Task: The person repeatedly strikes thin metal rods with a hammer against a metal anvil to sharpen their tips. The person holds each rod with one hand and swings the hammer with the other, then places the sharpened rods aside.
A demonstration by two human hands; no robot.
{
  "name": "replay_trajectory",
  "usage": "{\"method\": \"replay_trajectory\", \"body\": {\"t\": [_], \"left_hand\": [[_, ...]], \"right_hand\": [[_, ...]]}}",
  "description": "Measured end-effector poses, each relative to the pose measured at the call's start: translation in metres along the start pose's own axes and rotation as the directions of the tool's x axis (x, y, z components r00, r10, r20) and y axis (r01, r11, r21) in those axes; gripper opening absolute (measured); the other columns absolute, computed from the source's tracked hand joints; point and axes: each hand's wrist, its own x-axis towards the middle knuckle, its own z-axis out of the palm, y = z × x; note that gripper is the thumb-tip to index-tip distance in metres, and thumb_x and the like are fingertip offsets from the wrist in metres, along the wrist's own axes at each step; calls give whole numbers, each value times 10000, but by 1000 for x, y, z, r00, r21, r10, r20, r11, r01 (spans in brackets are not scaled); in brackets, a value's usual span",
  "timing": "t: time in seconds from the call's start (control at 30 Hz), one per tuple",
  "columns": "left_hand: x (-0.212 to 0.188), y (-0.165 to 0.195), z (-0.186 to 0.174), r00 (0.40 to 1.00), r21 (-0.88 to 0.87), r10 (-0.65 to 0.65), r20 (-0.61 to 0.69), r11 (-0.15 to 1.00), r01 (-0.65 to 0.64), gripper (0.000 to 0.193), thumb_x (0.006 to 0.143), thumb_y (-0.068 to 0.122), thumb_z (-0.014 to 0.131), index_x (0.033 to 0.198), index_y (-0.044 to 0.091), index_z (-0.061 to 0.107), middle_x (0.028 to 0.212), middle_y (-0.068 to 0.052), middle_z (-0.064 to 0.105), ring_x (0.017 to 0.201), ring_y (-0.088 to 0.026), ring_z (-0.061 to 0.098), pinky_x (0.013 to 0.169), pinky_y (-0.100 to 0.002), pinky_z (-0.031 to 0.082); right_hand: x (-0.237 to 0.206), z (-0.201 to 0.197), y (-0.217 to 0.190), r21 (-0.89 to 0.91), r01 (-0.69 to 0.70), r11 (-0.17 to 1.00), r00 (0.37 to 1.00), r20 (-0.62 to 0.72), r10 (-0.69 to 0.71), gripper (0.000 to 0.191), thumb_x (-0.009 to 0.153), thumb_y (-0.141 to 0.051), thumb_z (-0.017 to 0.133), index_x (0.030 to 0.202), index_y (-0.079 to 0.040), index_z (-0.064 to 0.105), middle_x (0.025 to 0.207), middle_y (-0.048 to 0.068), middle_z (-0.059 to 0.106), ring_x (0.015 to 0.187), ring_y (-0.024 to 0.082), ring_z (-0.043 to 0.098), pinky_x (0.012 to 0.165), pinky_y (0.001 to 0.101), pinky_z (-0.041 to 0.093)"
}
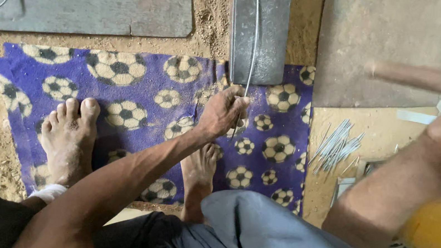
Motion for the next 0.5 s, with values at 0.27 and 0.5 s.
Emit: {"method": "replay_trajectory", "body": {"t": [0.27,0.5], "left_hand": [[4,-16,-4,999,143,46,12,989,-48,228,1028,245,537,1030,75,689,779,-40,740,660,-134,729,619,-312,633],[13,-12,-3,998,208,55,28,976,-59,327,1082,308,457,923,87,639,768,-56,743,621,-112,743,531,-297,638]], "right_hand": [[-132,72,130,-359,-520,775,846,-94,524,142,1056,-149,623,1067,-20,566,738,-8,524,556,60,492,467,234,427],[-170,9,105,-438,-756,486,565,-61,823,255,1075,-273,480,1116,-28,541,771,-2,536,524,60,497,418,215,428]]}}
